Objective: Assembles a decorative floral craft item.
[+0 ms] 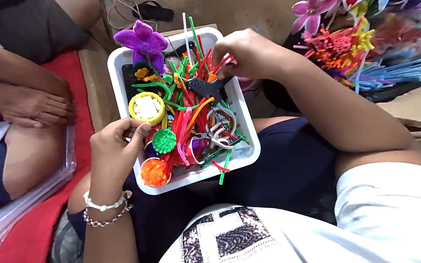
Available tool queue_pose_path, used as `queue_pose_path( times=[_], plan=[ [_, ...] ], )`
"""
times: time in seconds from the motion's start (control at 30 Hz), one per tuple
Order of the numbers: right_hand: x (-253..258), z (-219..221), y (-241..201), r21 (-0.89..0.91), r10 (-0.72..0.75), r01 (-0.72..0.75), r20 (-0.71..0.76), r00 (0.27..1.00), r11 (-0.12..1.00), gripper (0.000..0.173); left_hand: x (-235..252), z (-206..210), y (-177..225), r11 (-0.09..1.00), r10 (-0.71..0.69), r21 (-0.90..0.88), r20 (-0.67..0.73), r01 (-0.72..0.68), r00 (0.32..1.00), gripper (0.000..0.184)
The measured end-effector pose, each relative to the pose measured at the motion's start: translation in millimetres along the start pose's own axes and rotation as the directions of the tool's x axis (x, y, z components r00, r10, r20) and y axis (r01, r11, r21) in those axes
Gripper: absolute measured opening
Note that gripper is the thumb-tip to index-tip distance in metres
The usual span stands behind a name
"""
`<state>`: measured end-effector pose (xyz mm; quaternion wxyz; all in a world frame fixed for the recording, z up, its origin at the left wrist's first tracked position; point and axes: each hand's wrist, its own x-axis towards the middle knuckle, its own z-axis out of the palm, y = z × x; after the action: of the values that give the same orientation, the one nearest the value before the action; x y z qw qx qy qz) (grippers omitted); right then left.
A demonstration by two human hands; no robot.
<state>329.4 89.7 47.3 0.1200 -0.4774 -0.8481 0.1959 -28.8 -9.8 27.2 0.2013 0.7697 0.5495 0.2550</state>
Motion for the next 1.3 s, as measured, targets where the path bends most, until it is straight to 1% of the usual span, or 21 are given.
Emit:
queue_pose_path(
  times=[0.07, 0.1, 0.13, 0.17, 0.2, 0.3, 0.33, 0.4, 0.47, 0.57, 0.63, 0.7, 0.8, 0.87, 0.93, 1.0, 1.07, 1.17, 1.23, 1.3],
  plan=[
    [0, 6, 2, -0.035, -0.043, 0.05, 0.17, 0.985, 0.998, 0.046, 1, -1, 1, 1.0, 0.019, -0.023, -0.052, -0.02, 0.998, 0.033],
    [0, 8, 2, -0.054, -0.051, 0.065, 0.228, 0.972, 0.996, 0.054, 1, -1, 1, 0.999, 0.024, -0.037, -0.073, -0.027, 0.997, 0.032],
    [0, 11, 0, -0.08, -0.042, 0.065, 0.265, 0.963, 0.995, 0.06, 1, -1, 1, 0.998, 0.028, -0.052, -0.09, -0.032, 0.996, 0.031],
    [1, 12, -1, -0.108, -0.024, 0.056, 0.278, 0.96, 0.993, 0.061, 1, -1, 2, 0.997, 0.03, -0.061, -0.104, -0.037, 0.994, 0.03],
    [3, 14, 0, -0.121, -0.034, 0.068, 0.268, 0.963, 0.99, 0.059, 1, 0, 2, 0.997, 0.036, -0.068, -0.116, -0.044, 0.993, 0.03],
    [2, 12, 10, -0.055, -0.182, 0.196, 0.196, 0.964, 0.979, 0.053, 2, 1, 2, 0.993, 0.07, -0.079, -0.148, -0.083, 0.987, 0.028],
    [1, 10, 13, -0.041, -0.211, 0.221, 0.173, 0.962, 0.974, 0.055, 3, 2, 3, 0.992, 0.085, -0.081, -0.156, -0.099, 0.984, 0.028],
    [-1, 4, 16, -0.029, -0.216, 0.223, 0.155, 0.964, 0.974, 0.064, 3, 2, 3, 0.989, 0.113, -0.075, -0.164, -0.127, 0.98, 0.027],
    [-6, -5, 15, -0.022, -0.179, 0.183, 0.143, 0.974, 0.983, 0.068, 4, 2, 3, 0.986, 0.136, -0.073, -0.172, -0.151, 0.976, 0.026],
    [-15, -23, 11, 0.027, -0.127, 0.125, 0.104, 0.986, 0.992, 0.064, 4, 2, 5, 0.984, 0.148, -0.069, -0.184, -0.163, 0.972, 0.024],
    [-21, -37, 12, 0.036, -0.118, 0.117, 0.032, 0.993, 0.993, 0.058, 4, 2, 5, 0.985, 0.144, -0.066, -0.192, -0.159, 0.971, 0.024],
    [-22, -52, 21, 0.026, -0.069, 0.07, -0.058, 0.996, 0.997, 0.056, 4, 1, 5, 0.986, 0.143, -0.062, -0.199, -0.158, 0.97, 0.025],
    [-9, -71, 51, 0.05, 0.084, -0.076, -0.198, 0.977, 0.996, 0.054, 5, 1, 4, 0.987, 0.135, -0.061, -0.21, -0.151, 0.968, 0.024],
    [7, -76, 76, 0.088, 0.224, -0.209, -0.256, 0.94, 0.974, 0.056, 6, 2, 1, 0.988, 0.128, -0.06, -0.212, -0.144, 0.969, 0.025],
    [26, -70, 106, 0.115, 0.322, -0.303, -0.236, 0.917, 0.946, 0.06, 6, 5, -2, 0.988, 0.126, -0.062, -0.214, -0.142, 0.969, 0.026],
    [43, -56, 138, 0.098, 0.343, -0.331, -0.169, 0.924, 0.939, 0.065, 8, 7, -6, 0.987, 0.135, -0.06, -0.215, -0.15, 0.967, 0.026],
    [56, -39, 159, 0.071, 0.354, -0.349, -0.098, 0.93, 0.935, 0.066, 9, 8, -7, 0.985, 0.145, -0.061, -0.217, -0.162, 0.965, 0.027],
    [78, -12, 172, 0.085, 0.34, -0.337, -0.024, 0.94, 0.938, 0.065, 10, 7, -7, 0.989, 0.13, -0.042, -0.219, -0.142, 0.967, 0.027],
    [88, -3, 160, 0.05, 0.327, -0.328, 0.026, 0.945, 0.943, 0.061, 10, 7, -6, 0.991, 0.126, -0.027, -0.209, -0.134, 0.97, 0.027],
    [95, 8, 156, 0.01, 0.314, -0.315, 0.042, 0.948, 0.949, 0.056, 11, 8, -7, 0.99, 0.127, -0.027, -0.194, -0.135, 0.973, 0.028]
  ],
)
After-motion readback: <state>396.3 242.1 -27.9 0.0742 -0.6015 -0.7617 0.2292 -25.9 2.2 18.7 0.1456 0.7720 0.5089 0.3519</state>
